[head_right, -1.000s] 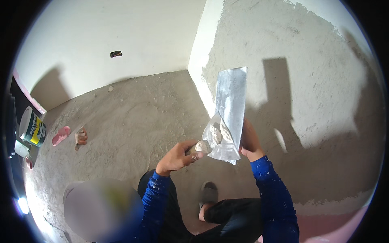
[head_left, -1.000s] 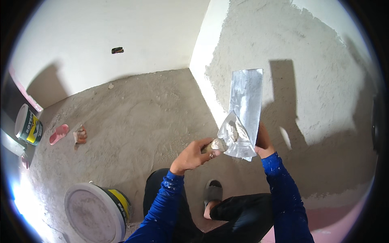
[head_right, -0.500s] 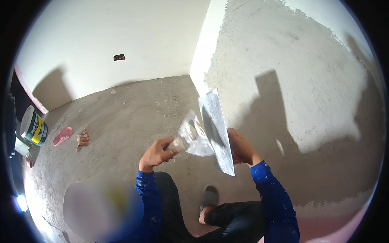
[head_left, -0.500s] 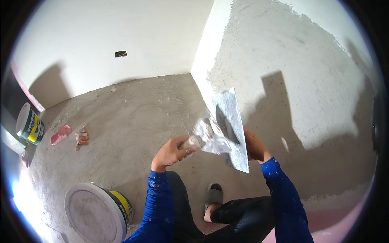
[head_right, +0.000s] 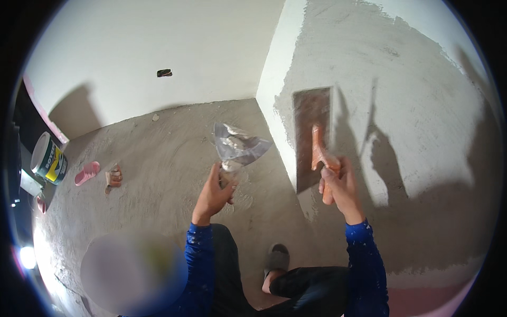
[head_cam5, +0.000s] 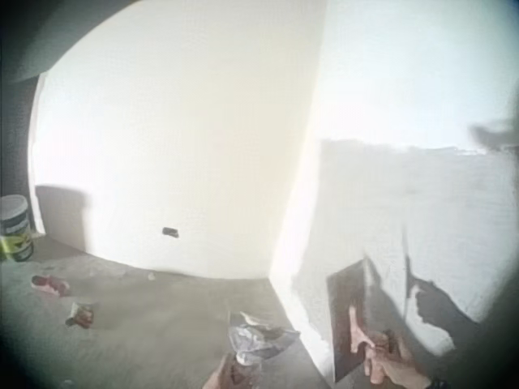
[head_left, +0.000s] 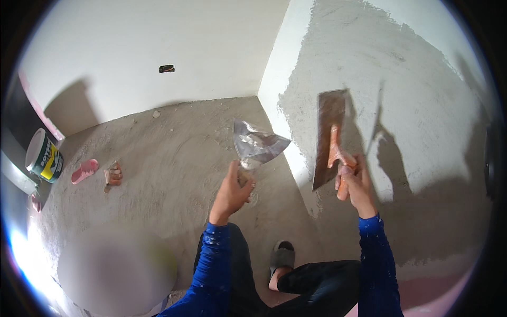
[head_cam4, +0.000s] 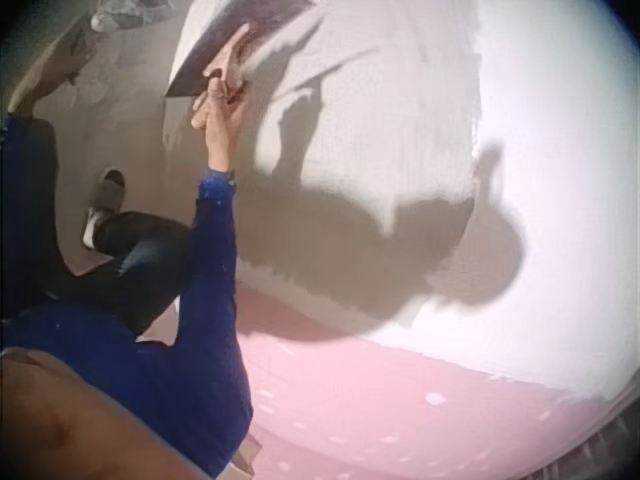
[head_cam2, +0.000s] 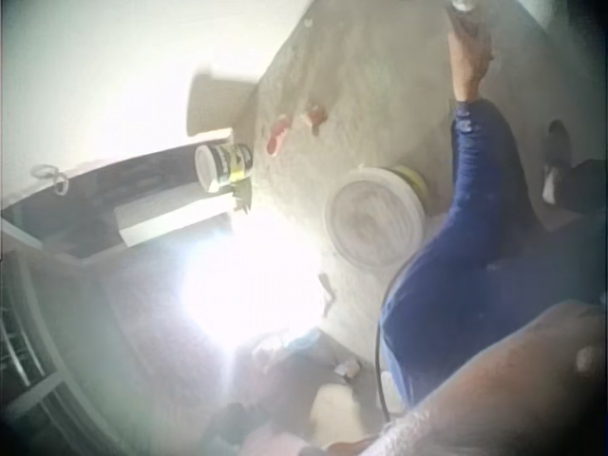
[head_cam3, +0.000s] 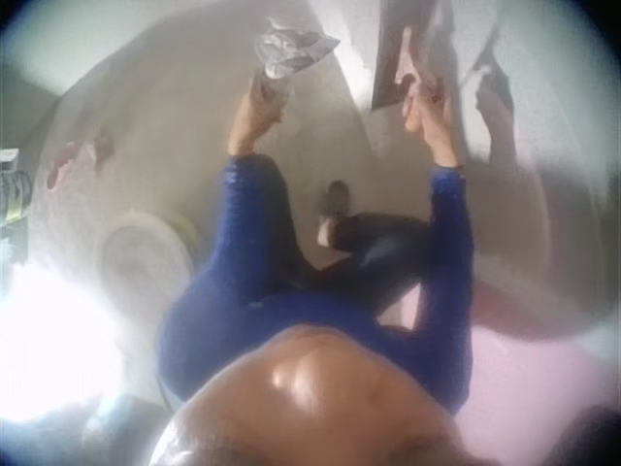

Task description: The person applies plaster to a wall using a trowel and a hawk. They scoop plaster from the hawk and spread it onto the wall in smooth strokes, working on a section near the floor.

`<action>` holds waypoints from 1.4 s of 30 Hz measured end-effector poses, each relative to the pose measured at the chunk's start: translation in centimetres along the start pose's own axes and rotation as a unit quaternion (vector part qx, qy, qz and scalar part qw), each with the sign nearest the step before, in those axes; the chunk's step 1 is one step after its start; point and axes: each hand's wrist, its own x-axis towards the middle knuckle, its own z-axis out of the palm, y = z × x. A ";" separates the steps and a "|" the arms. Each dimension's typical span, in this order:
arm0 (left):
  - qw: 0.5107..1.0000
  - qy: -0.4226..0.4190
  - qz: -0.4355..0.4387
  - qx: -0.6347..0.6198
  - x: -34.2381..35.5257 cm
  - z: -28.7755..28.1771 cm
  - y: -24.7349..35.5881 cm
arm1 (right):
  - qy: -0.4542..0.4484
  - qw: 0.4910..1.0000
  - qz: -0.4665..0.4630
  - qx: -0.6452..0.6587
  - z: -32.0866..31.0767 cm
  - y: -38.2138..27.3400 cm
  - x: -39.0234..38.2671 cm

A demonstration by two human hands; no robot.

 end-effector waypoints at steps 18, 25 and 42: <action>0.983 0.018 0.166 0.071 -1.4 2.7 4.7 | -0.082 0.950 -0.134 -0.270 7.5 -3.6 -2.0; 0.974 0.031 0.209 0.077 -2.2 2.1 6.1 | -0.024 0.946 -0.202 -0.251 7.7 -3.5 -2.3; 0.966 -0.190 0.098 -0.145 -1.3 -3.6 4.8 | -0.115 0.975 -0.184 0.052 0.7 -7.5 -2.2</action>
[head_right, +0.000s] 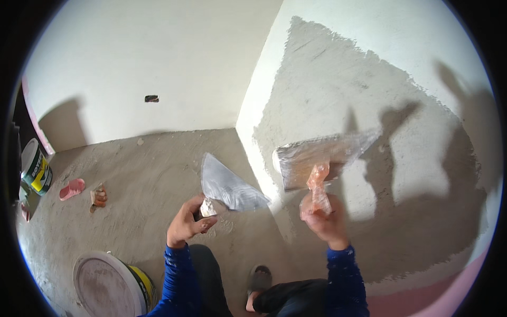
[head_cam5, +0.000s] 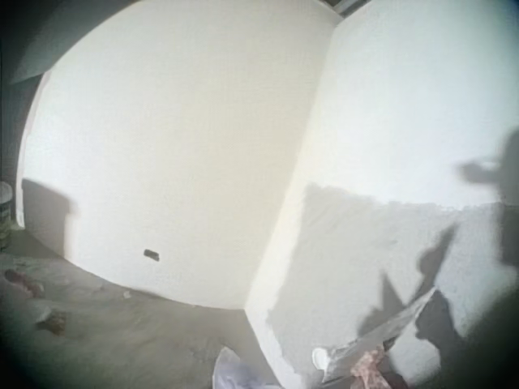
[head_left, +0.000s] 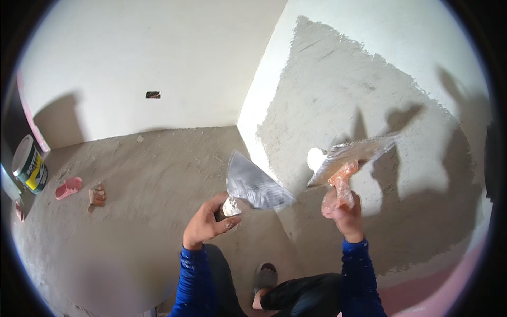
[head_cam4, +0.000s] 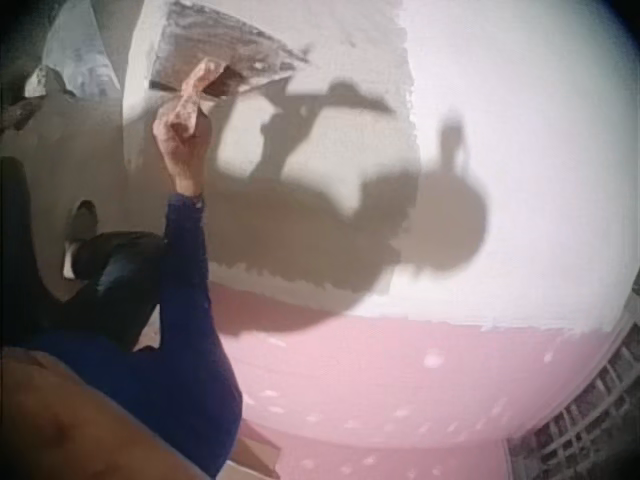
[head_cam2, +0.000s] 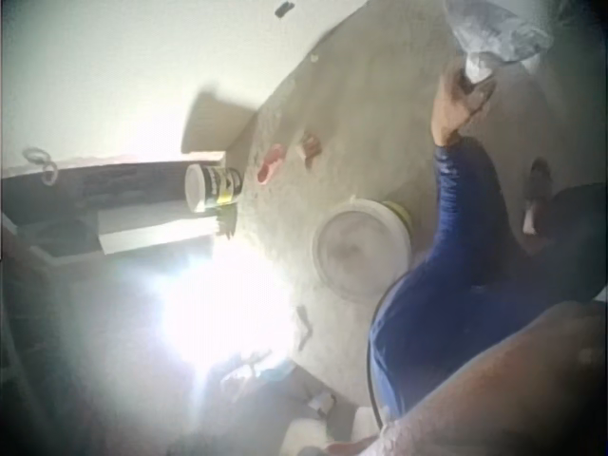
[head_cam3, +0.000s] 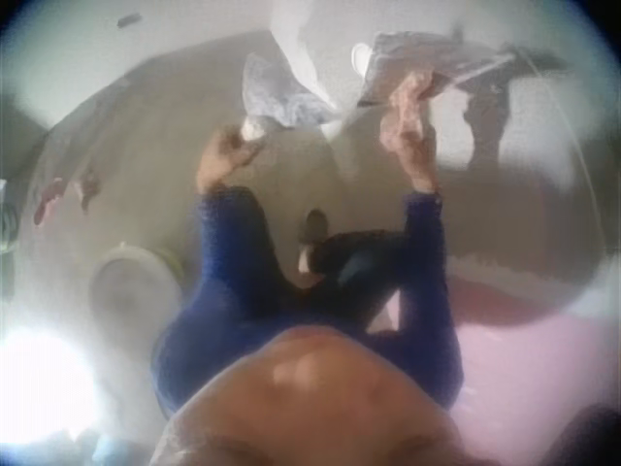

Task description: The person applies plaster to a wall using a trowel and a hawk. They scoop plaster from the hawk and spread it onto the wall in smooth strokes, working on a section near the floor.

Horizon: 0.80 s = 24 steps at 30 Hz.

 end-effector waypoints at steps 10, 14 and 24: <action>0.953 -0.255 -0.158 -0.042 0.8 2.7 -1.6 | -0.098 0.942 0.240 0.211 -2.0 3.8 -0.5; 0.964 -0.209 -0.161 -0.031 0.0 1.3 -0.7 | -0.118 0.921 0.366 0.062 -3.1 4.7 -0.1; 0.979 -0.045 -0.181 0.077 -1.6 -1.8 1.7 | -0.082 0.875 0.445 -0.175 -5.2 10.0 -0.8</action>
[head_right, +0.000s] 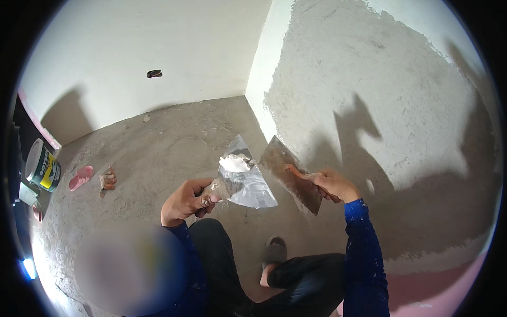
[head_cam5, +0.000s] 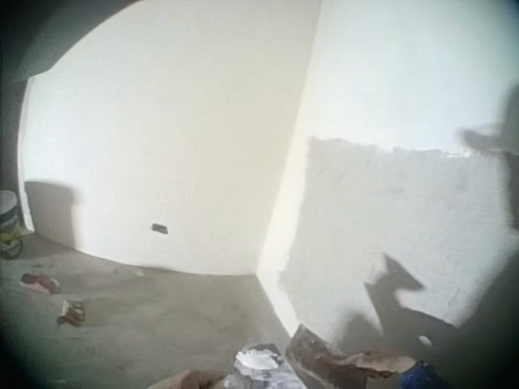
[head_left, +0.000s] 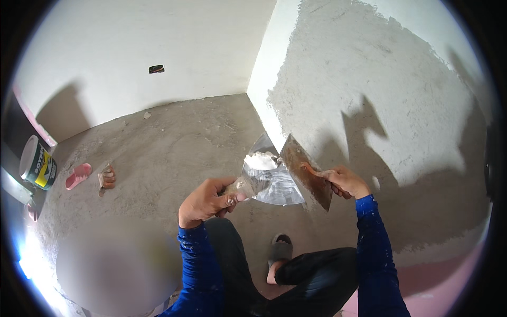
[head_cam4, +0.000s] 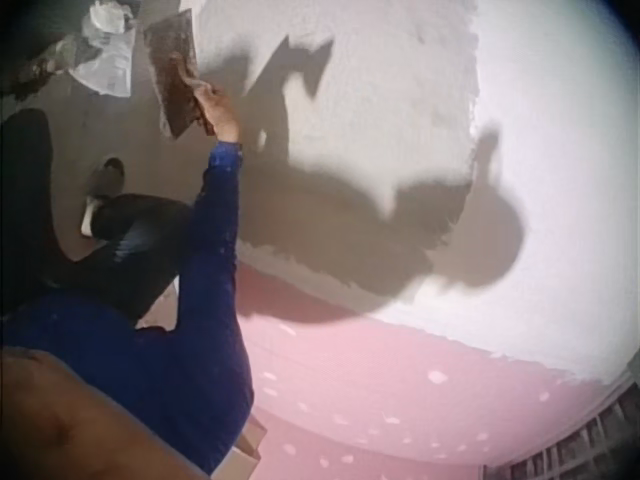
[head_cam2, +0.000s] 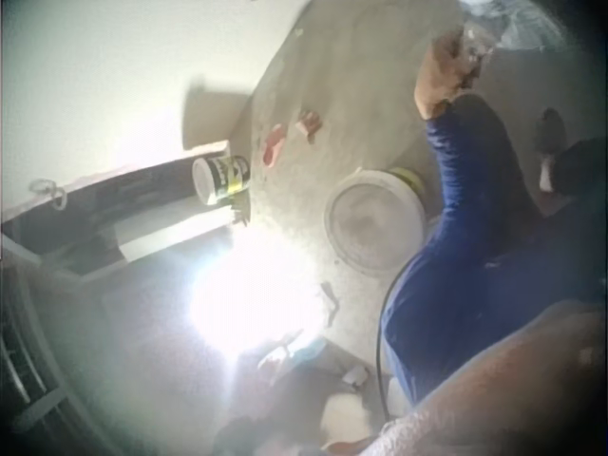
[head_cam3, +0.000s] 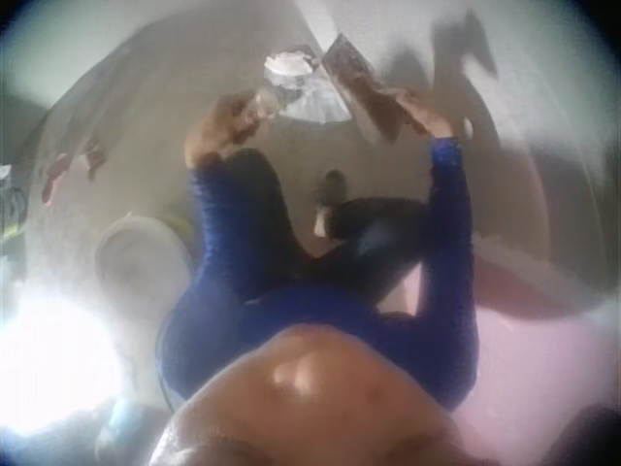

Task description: The person applies plaster to a wall using a trowel and a hawk. They scoop plaster from the hawk and spread it onto the wall in smooth strokes, working on a section near the floor.

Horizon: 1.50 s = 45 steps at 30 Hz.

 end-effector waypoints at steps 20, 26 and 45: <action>0.999 0.029 0.025 -0.023 4.5 0.9 -2.9 | -0.310 0.848 -0.079 0.422 3.7 1.4 1.8; 0.998 -0.024 0.006 0.051 4.2 1.7 -2.3 | -0.220 0.931 -0.016 0.291 5.2 -0.8 2.7; 0.981 0.165 0.098 0.017 5.3 5.5 -1.9 | 0.023 0.968 -0.205 0.146 9.1 -8.9 -4.2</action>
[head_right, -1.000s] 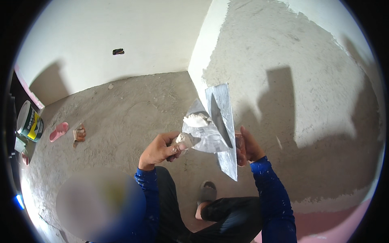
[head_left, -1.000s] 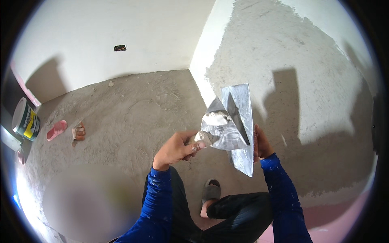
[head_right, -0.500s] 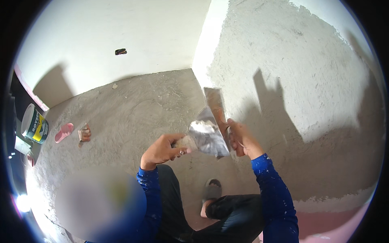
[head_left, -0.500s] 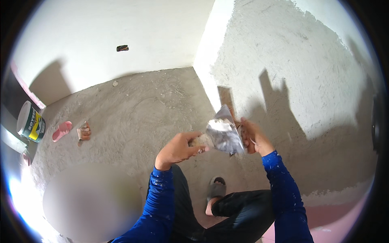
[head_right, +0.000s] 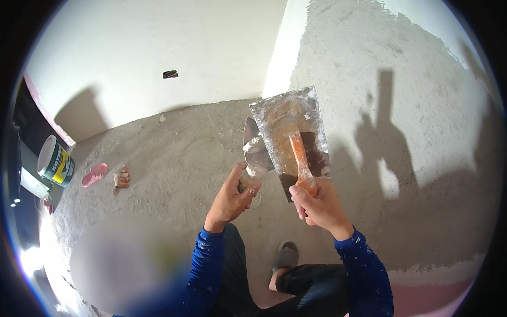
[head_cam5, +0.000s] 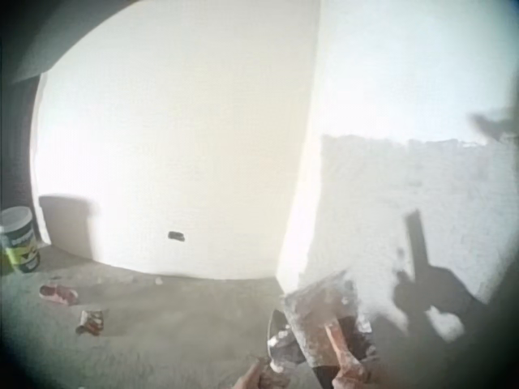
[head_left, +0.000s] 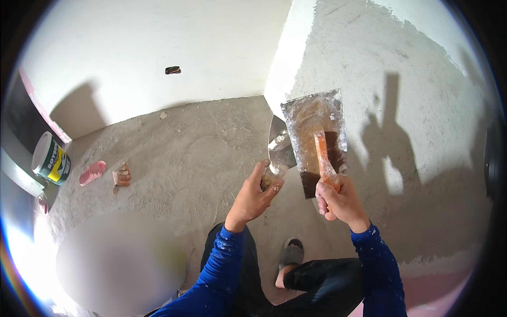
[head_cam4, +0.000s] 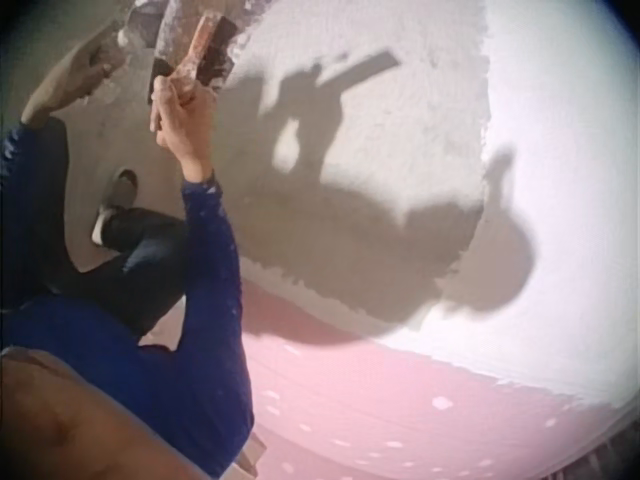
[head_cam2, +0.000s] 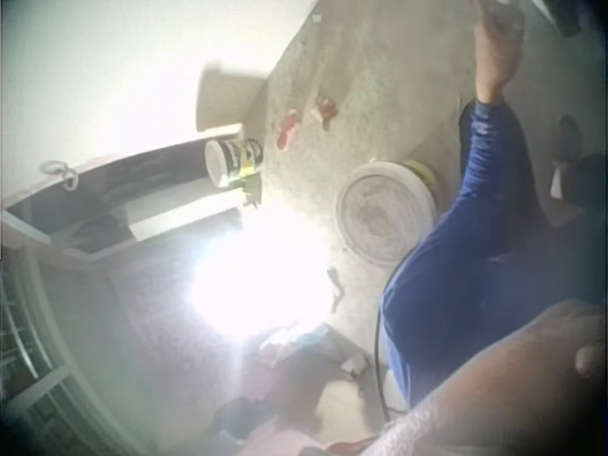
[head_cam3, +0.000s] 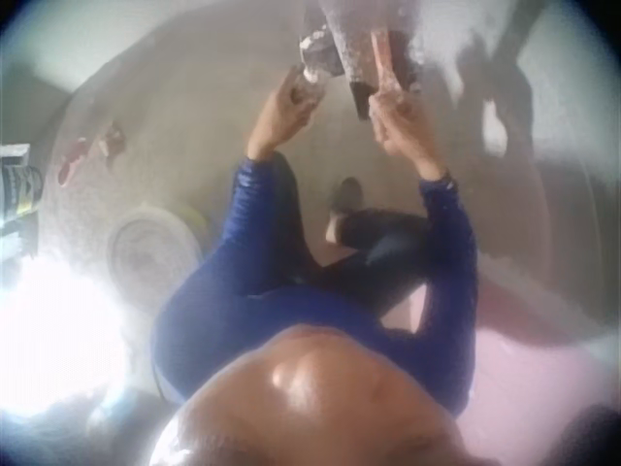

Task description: The person applies plaster to a wall using a trowel and a hawk. They scoop plaster from the hawk and spread it onto the wall in smooth strokes, working on a section near the floor.

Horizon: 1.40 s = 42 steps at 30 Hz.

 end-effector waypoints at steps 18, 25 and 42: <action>0.994 0.077 0.033 0.066 -0.9 -0.1 1.5 | 0.034 0.990 -0.059 -0.124 0.4 0.0 -1.5; 0.994 0.061 0.043 0.084 -1.4 0.5 2.0 | 0.063 0.993 -0.023 -0.100 1.4 1.4 -0.1; 0.993 0.064 0.019 0.097 -1.2 0.9 2.8 | 0.101 0.974 -0.097 -0.177 1.2 2.8 0.4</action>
